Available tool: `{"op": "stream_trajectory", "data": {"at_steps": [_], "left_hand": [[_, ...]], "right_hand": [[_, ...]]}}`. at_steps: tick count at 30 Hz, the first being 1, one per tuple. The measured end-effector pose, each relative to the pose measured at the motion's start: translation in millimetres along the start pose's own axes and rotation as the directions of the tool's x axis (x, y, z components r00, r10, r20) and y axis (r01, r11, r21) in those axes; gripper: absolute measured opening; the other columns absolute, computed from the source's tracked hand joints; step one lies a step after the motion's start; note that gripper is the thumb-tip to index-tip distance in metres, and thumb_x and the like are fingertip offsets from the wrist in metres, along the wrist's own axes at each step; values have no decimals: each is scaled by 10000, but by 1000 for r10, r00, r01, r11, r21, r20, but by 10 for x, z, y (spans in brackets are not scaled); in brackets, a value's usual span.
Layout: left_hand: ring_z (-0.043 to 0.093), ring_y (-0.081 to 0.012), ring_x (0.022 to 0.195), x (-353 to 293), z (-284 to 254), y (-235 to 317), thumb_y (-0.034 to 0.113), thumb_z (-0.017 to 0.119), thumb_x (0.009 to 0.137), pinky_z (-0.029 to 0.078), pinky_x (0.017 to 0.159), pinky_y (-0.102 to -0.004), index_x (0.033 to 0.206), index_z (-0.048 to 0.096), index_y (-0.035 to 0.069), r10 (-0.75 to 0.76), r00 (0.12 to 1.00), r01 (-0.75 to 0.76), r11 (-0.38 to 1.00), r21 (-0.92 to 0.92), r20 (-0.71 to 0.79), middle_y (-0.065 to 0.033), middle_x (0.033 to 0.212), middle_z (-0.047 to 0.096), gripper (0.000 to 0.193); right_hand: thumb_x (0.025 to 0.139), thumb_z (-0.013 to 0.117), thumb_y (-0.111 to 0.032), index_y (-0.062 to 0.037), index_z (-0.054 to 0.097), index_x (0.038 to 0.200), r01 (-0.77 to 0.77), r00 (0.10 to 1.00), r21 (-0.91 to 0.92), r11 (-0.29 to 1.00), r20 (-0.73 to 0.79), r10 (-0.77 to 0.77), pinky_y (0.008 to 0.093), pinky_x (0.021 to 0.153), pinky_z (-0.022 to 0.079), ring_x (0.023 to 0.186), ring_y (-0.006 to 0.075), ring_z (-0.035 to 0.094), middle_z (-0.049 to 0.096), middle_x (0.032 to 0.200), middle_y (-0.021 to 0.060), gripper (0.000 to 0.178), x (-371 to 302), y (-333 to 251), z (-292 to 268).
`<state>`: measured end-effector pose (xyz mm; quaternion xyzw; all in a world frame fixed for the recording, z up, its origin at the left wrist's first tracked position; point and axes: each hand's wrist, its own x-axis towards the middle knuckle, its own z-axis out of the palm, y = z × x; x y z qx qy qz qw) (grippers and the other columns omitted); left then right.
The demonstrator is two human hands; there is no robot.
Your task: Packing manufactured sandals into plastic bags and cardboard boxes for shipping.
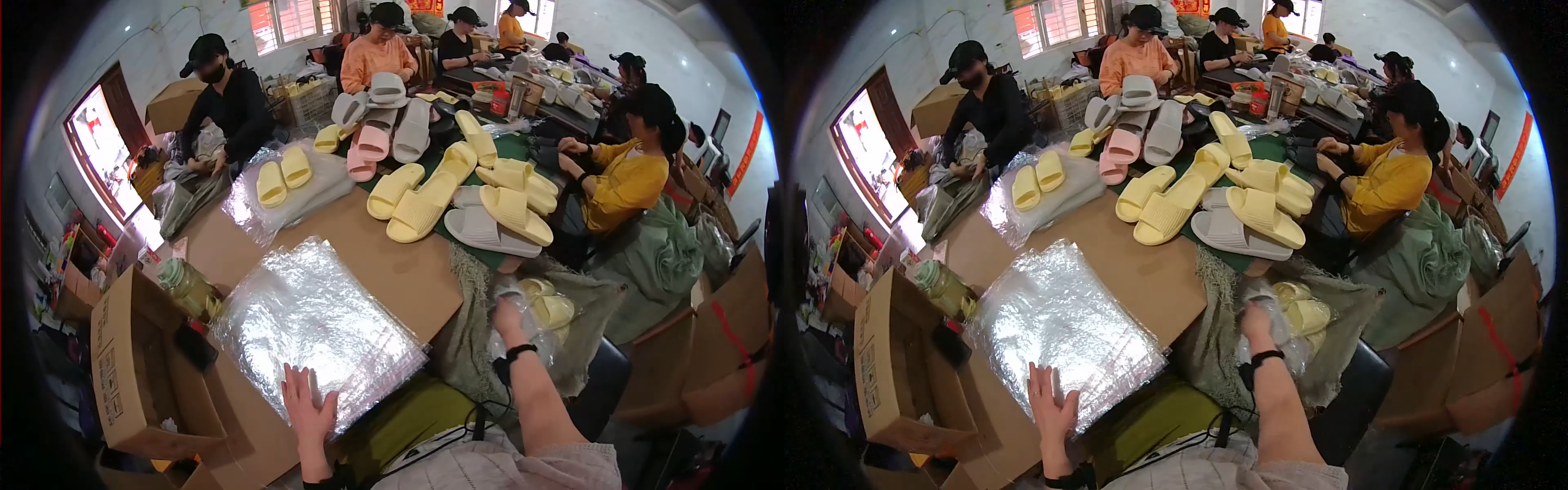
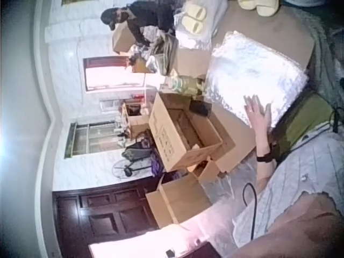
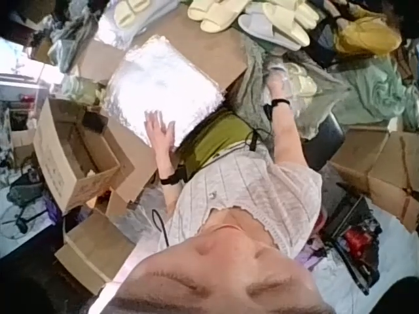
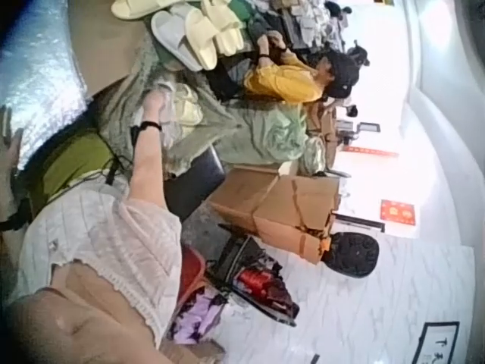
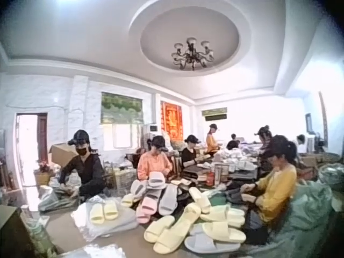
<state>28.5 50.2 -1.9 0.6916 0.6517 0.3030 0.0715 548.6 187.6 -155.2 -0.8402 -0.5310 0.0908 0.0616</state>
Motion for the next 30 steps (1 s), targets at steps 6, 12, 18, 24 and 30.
{"op": "stream_trajectory", "data": {"at_steps": [6, 12, 18, 24, 30], "left_hand": [[387, -415, 1390, -8, 13, -13, 350, 772, 767, 258, 1168, -549, 1365, 530, 31, -13, 1000, 13, 999, 34, 20, -252, 1583, 279, 720], [397, -429, 1380, 71, 158, 65, 363, 774, 764, 274, 1159, -557, 1348, 547, 36, 45, 999, -45, 999, -17, 8, -255, 1573, 296, 706], [405, -428, 1371, -67, 0, -79, 370, 784, 761, 277, 1157, -562, 1315, 573, 42, 7, 1000, -6, 1000, 21, -27, -263, 1554, 326, 678], [404, -419, 1371, -46, -34, -29, 381, 778, 770, 262, 1168, -560, 1272, 604, 46, 1, 1000, 0, 1000, 18, -16, -264, 1547, 334, 628], [395, -406, 1378, 15, 37, -7, 406, 762, 782, 255, 1168, -563, 1260, 611, 49, -3, 1000, 3, 1000, -14, -5, -265, 1531, 357, 616]], "right_hand": [[937, 511, -124, -59, 597, 1162, 50, 999, 43, 998, -12, -50, 439, 897, 530, 1096, 361, 614, 608, 1144, 187, 250, 227, -395, 301], [915, 526, -134, -12, 538, 1258, -6, 1000, 137, 991, -11, 8, 450, 951, 512, 1147, 405, 558, 553, 1281, 203, 364, 505, 219, 563], [829, 613, -46, 7, 619, 1140, 96, 960, 760, 643, -241, 141, 385, 800, 518, 873, 327, 642, 661, 929, 174, 316, 102, -96, 361], [863, 643, -65, -6, 602, 1150, 459, 648, 658, 597, -707, 282, 348, 795, 492, 889, 244, 575, 565, 1052, 112, 296, 61, -13, -782], [865, 685, -191, 12, 612, 1198, 299, 768, 562, 771, -621, 155, 414, 847, 491, 975, 323, 602, 605, 1136, 182, 396, 868, -250, -1574]]}}
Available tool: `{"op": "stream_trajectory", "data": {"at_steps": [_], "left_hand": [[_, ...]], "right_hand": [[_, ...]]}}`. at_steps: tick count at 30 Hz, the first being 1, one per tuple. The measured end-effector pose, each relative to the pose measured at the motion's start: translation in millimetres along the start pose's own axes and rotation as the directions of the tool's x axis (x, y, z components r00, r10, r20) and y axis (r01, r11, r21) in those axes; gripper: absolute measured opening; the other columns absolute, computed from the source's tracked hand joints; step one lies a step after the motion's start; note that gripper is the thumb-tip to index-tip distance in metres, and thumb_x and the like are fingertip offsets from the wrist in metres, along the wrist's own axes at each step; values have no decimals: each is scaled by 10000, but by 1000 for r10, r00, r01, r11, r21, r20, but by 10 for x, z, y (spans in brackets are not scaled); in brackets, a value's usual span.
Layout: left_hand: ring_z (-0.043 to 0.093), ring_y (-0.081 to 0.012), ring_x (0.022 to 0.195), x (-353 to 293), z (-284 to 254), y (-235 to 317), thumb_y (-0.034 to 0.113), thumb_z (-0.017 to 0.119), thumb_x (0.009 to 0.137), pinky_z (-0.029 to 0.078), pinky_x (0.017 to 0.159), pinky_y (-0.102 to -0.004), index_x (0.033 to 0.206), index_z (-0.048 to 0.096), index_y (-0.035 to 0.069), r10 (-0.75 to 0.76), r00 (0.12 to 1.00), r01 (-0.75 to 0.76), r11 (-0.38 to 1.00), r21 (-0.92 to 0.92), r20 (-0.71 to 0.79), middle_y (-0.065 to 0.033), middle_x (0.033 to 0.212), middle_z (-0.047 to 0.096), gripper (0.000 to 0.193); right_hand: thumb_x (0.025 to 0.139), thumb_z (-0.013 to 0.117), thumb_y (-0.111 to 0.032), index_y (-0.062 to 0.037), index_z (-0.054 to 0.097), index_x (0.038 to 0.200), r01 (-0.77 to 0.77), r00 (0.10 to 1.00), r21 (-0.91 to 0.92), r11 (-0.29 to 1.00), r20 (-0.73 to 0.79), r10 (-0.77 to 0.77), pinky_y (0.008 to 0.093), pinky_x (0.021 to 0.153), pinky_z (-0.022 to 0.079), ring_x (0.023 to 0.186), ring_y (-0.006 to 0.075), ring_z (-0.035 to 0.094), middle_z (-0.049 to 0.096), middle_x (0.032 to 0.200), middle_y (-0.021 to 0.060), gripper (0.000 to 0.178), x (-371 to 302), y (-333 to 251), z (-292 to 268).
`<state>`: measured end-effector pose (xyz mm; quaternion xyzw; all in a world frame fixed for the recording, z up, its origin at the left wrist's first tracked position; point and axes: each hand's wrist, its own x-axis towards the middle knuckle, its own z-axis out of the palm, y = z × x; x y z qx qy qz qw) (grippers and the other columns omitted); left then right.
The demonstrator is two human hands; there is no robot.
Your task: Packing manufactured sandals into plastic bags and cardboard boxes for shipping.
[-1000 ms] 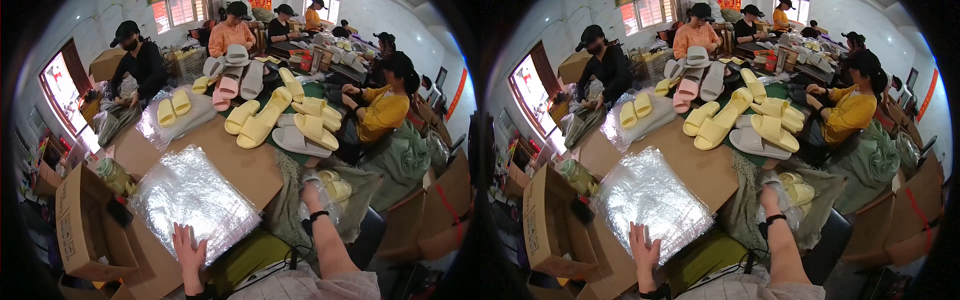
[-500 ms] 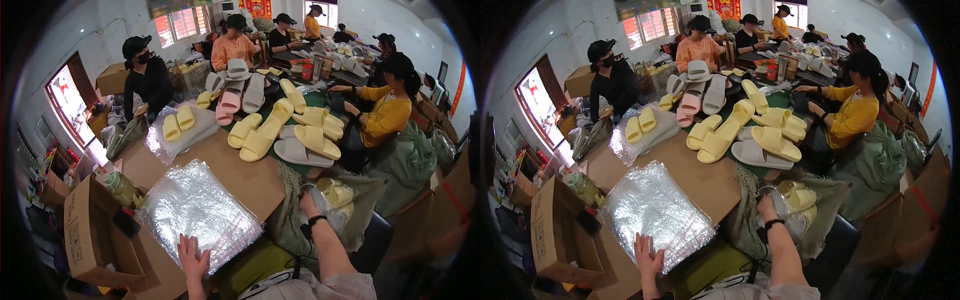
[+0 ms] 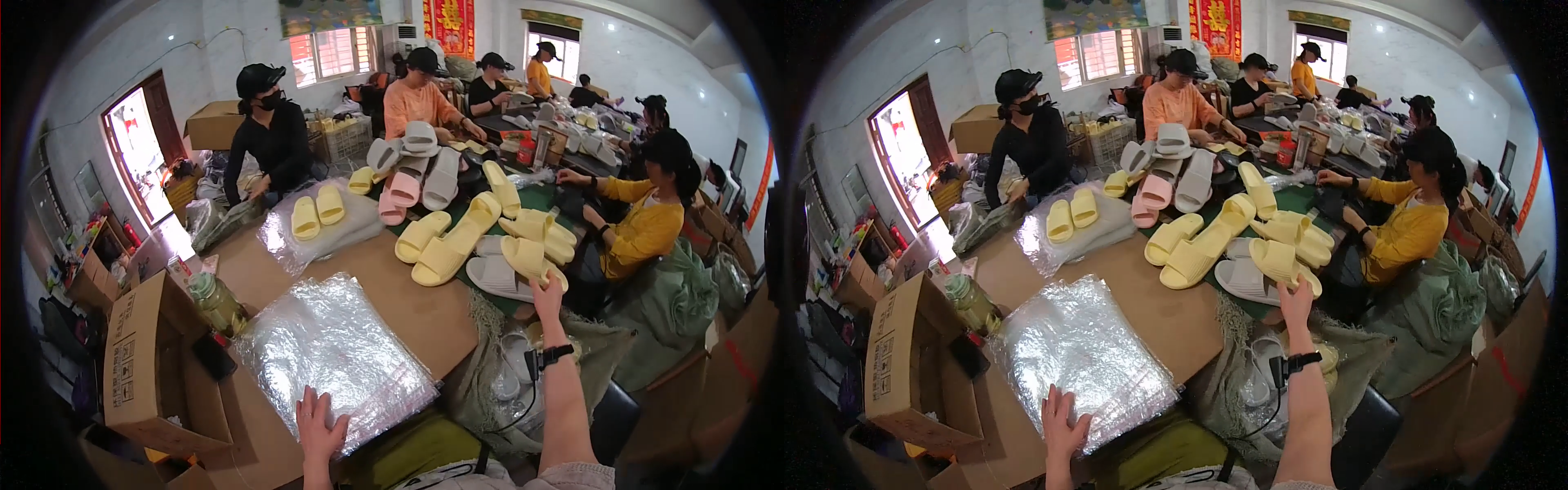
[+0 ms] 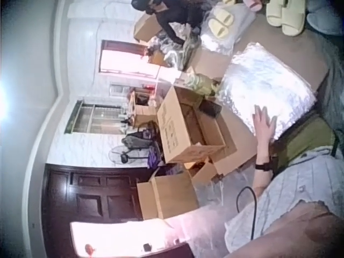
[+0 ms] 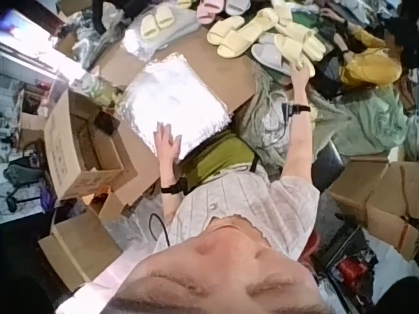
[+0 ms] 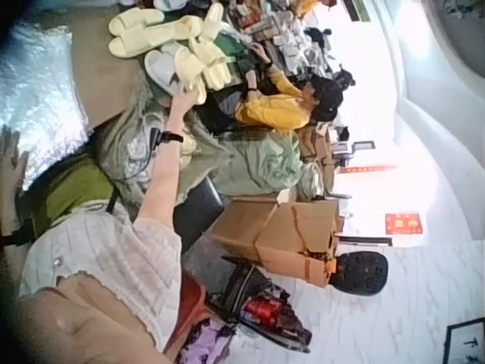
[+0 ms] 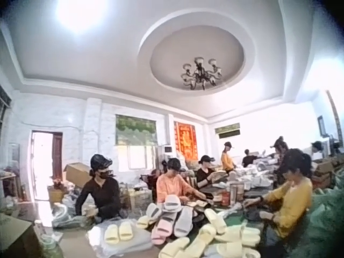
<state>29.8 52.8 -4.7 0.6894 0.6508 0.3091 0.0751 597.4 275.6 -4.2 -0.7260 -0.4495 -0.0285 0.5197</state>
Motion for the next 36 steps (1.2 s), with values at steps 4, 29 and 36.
{"op": "stream_trajectory", "data": {"at_steps": [4, 29, 36], "left_hand": [[392, -406, 1381, -14, -32, -14, 441, 749, 789, 247, 1167, -568, 1255, 615, 42, -4, 1000, 4, 1000, -10, 8, -271, 1514, 376, 628], [423, -394, 1366, -60, -10, -75, 452, 706, 835, 249, 1167, -558, 1293, 605, 49, 8, 1000, -9, 1000, -12, -29, -272, 1489, 417, 618], [408, -377, 1388, -87, -36, -80, 458, 692, 849, 243, 1175, -544, 1305, 598, 65, 7, 999, -7, 1000, -4, -53, -252, 1480, 437, 610]], "right_hand": [[861, 712, -219, 23, 676, 1019, -77, 970, 31, 997, 233, 68, 416, 782, 511, 837, 323, 657, 675, 877, 158, 291, 375, -329, 193], [869, 687, -181, -45, 621, 907, 300, 478, 452, 840, 691, -542, 428, 683, 526, 801, 337, 668, 657, 872, 140, 156, -2212, -2299, 739], [771, 747, -176, -52, 650, 999, 236, 678, 306, 922, 628, -382, 440, 777, 518, 871, 311, 641, 633, 948, 117, 277, -1821, -2214, 834]]}}
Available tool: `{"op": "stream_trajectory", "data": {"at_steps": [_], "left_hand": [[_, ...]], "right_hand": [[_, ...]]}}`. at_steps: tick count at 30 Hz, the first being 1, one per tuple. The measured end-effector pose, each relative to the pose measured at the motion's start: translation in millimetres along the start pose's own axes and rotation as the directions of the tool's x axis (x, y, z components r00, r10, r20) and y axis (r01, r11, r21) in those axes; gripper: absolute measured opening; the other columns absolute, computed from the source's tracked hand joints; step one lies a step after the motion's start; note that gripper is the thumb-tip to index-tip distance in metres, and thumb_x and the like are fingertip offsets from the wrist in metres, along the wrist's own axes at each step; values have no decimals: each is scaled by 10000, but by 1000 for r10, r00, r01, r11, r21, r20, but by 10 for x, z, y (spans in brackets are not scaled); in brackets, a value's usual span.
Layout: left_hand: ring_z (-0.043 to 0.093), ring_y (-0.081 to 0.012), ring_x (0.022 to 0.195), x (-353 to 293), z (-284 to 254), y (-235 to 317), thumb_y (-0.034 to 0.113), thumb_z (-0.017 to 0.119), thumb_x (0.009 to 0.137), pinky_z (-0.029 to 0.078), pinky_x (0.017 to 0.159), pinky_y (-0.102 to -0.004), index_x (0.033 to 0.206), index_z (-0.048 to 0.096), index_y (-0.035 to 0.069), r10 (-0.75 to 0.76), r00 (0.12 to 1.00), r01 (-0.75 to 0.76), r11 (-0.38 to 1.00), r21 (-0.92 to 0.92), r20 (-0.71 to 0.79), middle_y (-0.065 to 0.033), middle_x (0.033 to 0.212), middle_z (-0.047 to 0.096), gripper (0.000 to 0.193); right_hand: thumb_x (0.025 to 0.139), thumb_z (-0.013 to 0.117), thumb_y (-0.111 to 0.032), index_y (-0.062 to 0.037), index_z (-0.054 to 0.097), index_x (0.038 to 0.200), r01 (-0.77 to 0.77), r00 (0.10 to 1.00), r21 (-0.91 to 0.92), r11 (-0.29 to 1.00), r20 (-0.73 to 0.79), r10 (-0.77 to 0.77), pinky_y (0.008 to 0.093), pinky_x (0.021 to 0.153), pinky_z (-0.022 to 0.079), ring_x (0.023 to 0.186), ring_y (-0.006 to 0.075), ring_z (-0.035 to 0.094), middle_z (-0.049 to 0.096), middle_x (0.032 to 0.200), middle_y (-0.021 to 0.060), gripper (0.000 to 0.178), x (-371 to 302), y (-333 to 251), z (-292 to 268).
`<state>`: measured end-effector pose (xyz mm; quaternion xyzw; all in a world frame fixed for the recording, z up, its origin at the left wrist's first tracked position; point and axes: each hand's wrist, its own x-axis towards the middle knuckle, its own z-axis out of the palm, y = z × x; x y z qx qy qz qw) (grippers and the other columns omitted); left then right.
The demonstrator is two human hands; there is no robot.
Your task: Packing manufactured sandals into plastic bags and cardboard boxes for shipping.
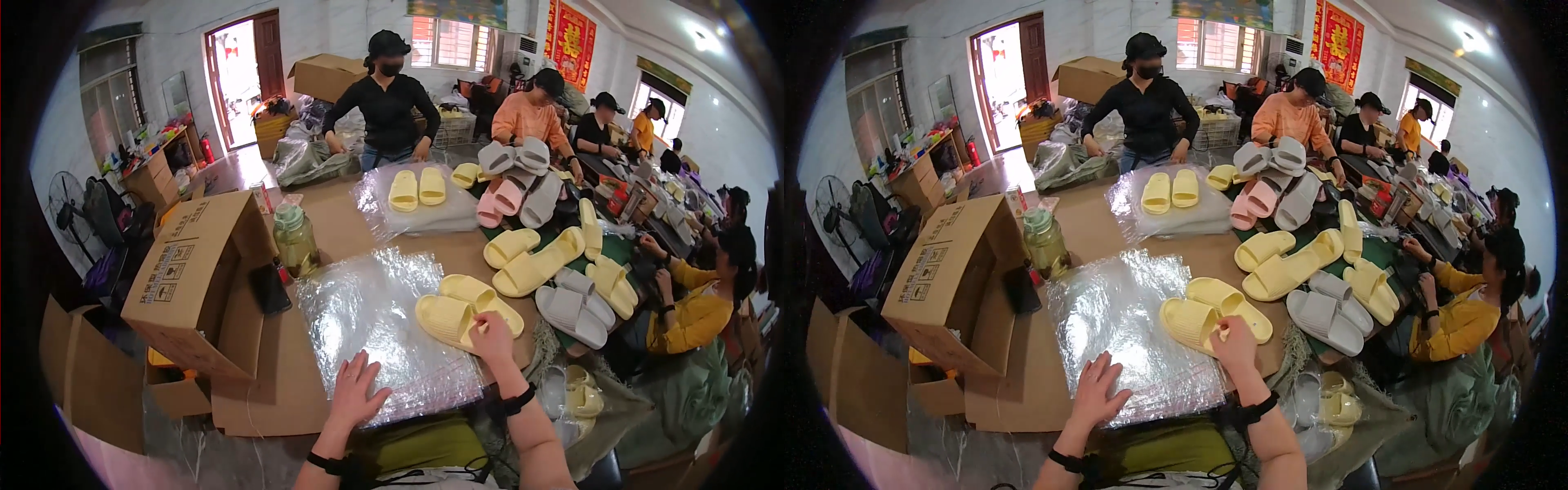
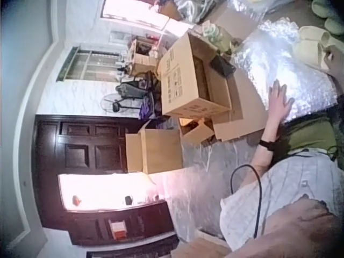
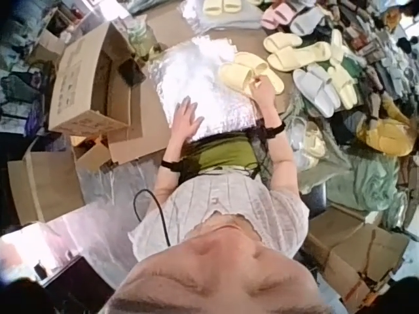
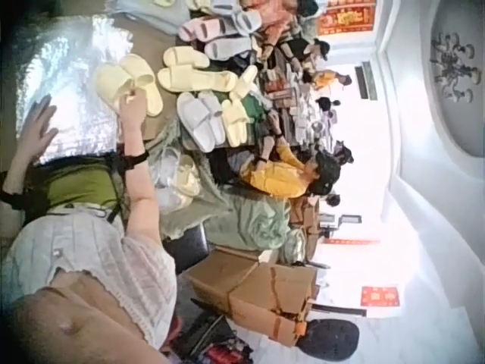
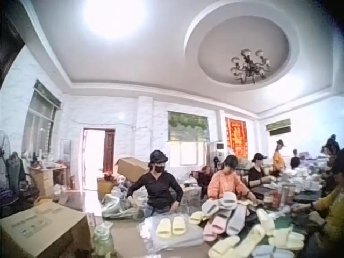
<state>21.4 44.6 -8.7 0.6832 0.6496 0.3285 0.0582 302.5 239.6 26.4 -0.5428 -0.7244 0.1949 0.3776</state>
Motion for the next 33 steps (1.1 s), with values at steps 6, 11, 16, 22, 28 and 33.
{"op": "stream_trajectory", "data": {"at_steps": [6, 11, 16, 22, 28, 33], "left_hand": [[406, -371, 1395, 9, 45, -54, 464, 699, 843, 244, 1178, -536, 1305, 602, 73, 14, 1000, -14, 1000, -2, 8, -226, 1479, 452, 613], [428, -381, 1376, -12, 61, -66, 442, 727, 832, 275, 1161, -552, 1281, 617, 80, 20, 999, -20, 1000, -8, -26, -206, 1445, 494, 587], [410, -380, 1386, 9, 44, -33, 458, 710, 837, 260, 1169, -551, 1291, 612, 97, 20, 1000, -21, 1000, -20, -10, -195, 1445, 488, 588], [416, -361, 1372, -44, -121, 15, 417, 721, 790, 219, 1190, -563, 1255, 627, 142, 49, 999, -51, 993, -105, -22, -143, 1354, 526, 548], [445, -336, 1349, 1, -62, 26, 346, 723, 752, 237, 1181, -569, 1158, 664, 147, 81, 996, -79, 996, -43, 48, -96, 1268, 567, 456], [473, -324, 1327, -5, -8, 17, 362, 733, 754, 262, 1168, -563, 1122, 684, 174, 102, 995, -101, 994, -35, 22, -48, 1205, 618, 417]], "right_hand": [[762, 751, -267, -27, 645, 979, 81, 996, -299, 951, -7, -87, 473, 810, 506, 999, 367, 599, 586, 1078, 158, 340, 313, 263, 135], [807, 708, -324, -20, 661, 924, 31, 991, -424, 905, 128, 26, 482, 780, 522, 908, 392, 635, 621, 1031, 179, 328, 513, 385, 317], [804, 688, -255, -16, 636, 788, 104, 993, -307, 946, -19, -116, 488, 686, 494, 753, 397, 630, 626, 768, 182, 246, 385, 497, 106], [777, 719, -227, -11, 607, 695, 102, 995, -91, 991, 2, -103, 472, 586, 465, 634, 384, 597, 601, 677, 180, 256, -242, -340, -312], [798, 744, -298, -25, 627, 724, 212, 957, -107, 971, 224, -184, 467, 611, 504, 666, 383, 631, 620, 703, 168, 306, -797, -566, 50], [860, 689, -362, -40, 637, 754, 91, 986, -299, 950, 159, -44, 494, 644, 509, 692, 398, 639, 641, 757, 174, 343, -664, -179, 122]]}}
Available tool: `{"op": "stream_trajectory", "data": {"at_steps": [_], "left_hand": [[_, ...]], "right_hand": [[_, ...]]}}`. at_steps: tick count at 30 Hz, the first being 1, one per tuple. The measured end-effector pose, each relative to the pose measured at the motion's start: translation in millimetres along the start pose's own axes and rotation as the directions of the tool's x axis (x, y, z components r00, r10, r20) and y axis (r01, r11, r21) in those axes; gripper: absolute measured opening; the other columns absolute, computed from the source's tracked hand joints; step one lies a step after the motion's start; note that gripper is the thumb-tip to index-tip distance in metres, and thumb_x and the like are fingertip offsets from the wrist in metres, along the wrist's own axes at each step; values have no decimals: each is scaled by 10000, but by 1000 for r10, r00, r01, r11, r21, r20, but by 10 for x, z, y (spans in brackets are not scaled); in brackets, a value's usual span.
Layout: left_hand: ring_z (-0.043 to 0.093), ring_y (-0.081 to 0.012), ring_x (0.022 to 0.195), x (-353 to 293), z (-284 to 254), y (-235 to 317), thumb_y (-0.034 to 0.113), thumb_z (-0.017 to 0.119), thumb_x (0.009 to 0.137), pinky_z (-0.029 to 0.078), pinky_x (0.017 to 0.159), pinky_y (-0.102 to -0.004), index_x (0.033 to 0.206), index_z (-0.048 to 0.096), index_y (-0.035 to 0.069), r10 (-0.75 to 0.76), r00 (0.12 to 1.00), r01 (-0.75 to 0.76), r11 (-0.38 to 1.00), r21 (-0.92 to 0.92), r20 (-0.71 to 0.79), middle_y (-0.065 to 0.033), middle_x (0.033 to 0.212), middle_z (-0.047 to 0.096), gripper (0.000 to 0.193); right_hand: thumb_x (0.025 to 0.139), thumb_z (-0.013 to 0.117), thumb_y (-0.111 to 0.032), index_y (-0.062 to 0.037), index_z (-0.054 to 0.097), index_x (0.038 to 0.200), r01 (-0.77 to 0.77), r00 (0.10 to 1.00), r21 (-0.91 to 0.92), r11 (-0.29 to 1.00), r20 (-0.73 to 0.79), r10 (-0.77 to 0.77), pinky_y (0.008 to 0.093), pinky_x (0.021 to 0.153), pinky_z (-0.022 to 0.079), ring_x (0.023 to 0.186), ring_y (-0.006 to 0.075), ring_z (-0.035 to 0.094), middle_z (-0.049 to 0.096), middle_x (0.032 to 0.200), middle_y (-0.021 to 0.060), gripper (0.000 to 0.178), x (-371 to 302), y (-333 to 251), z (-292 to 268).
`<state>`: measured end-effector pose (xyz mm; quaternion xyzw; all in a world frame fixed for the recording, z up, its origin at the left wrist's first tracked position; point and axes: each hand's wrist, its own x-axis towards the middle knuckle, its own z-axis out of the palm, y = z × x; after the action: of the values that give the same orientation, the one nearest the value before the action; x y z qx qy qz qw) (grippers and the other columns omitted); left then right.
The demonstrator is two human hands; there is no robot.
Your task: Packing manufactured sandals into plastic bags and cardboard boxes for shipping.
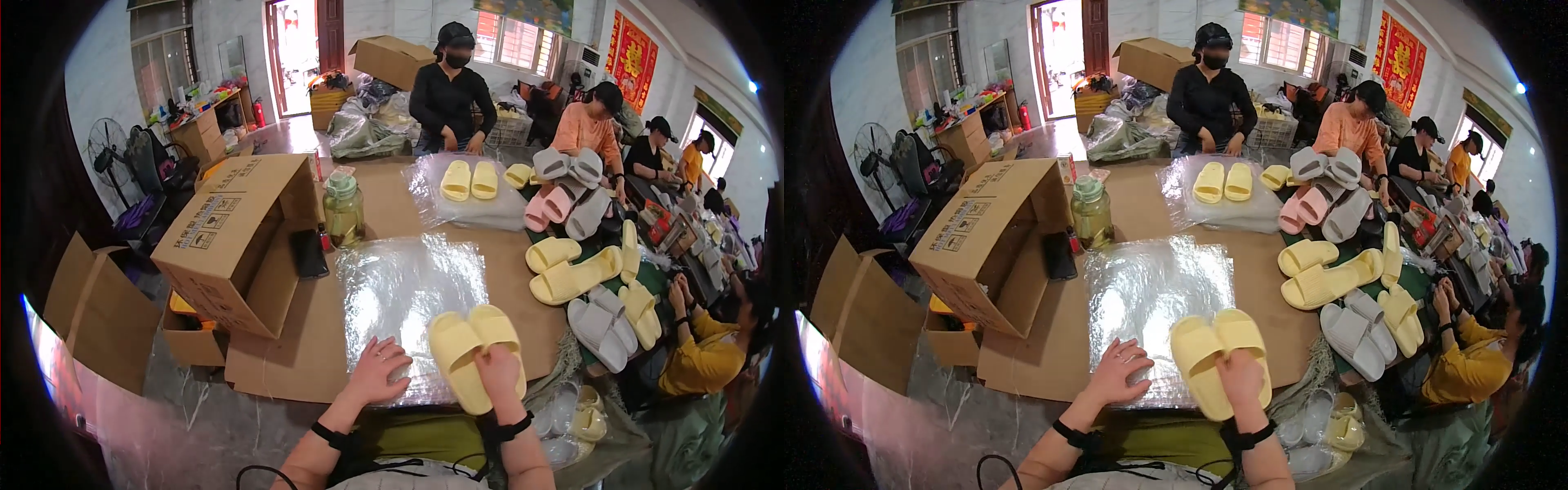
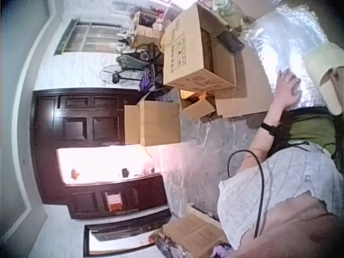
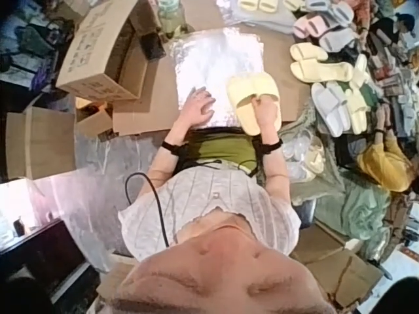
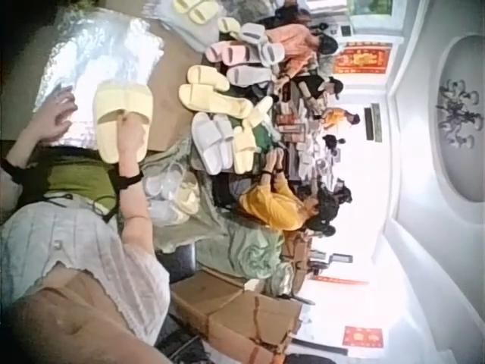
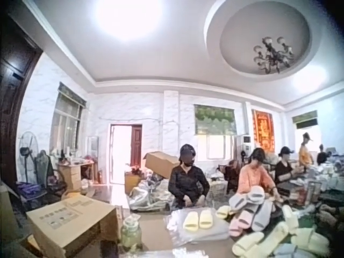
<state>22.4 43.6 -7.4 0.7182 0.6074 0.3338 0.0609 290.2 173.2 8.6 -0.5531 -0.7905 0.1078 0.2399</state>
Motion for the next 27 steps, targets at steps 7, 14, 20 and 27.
{"op": "stream_trajectory", "data": {"at_steps": [7, 14, 20, 27], "left_hand": [[395, -335, 1394, 19, -133, 66, 470, 725, 782, 221, 1175, -594, 1207, 670, 206, -49, 986, 15, 979, 204, 161, -28, 1330, 591, 503], [296, -372, 1457, -52, -206, 91, 596, 697, 791, 177, 1188, -604, 1436, 513, 246, -131, 938, 48, 966, 253, 321, -24, 1544, 431, 756], [283, -387, 1458, -129, -54, 33, 534, 623, 891, 180, 1181, -601, 1432, 515, 255, -90, 966, 59, 989, 135, 241, -27, 1535, 444, 618], [230, -408, 1475, 173, 68, 154, 413, 359, 1052, 130, 1182, -604, 1464, 481, 205, -300, 908, 313, 950, 0, 292, -55, 1572, 393, 477]], "right_hand": [[818, 736, -324, -8, 571, 685, -236, 942, -14, 972, -248, 225, 478, 605, 455, 639, 394, 599, 597, 672, 185, 381, 67, 609, -149], [842, 729, -274, -10, 525, 705, -247, 937, 69, 966, -235, 257, 474, 597, 429, 663, 383, 564, 548, 681, 158, 361, -281, 824, -235], [823, 714, -65, 29, 589, 795, -174, 930, 475, 863, -208, 302, 308, 540, 377, 576, 134, 463, 517, 632, 64, 159, -688, 893, -456], [816, 656, 41, 21, 683, 1009, -38, 947, 560, 828, -245, 209, 261, 643, 458, 743, 104, 586, 661, 841, 32, 195, -832, 458, -911]]}}
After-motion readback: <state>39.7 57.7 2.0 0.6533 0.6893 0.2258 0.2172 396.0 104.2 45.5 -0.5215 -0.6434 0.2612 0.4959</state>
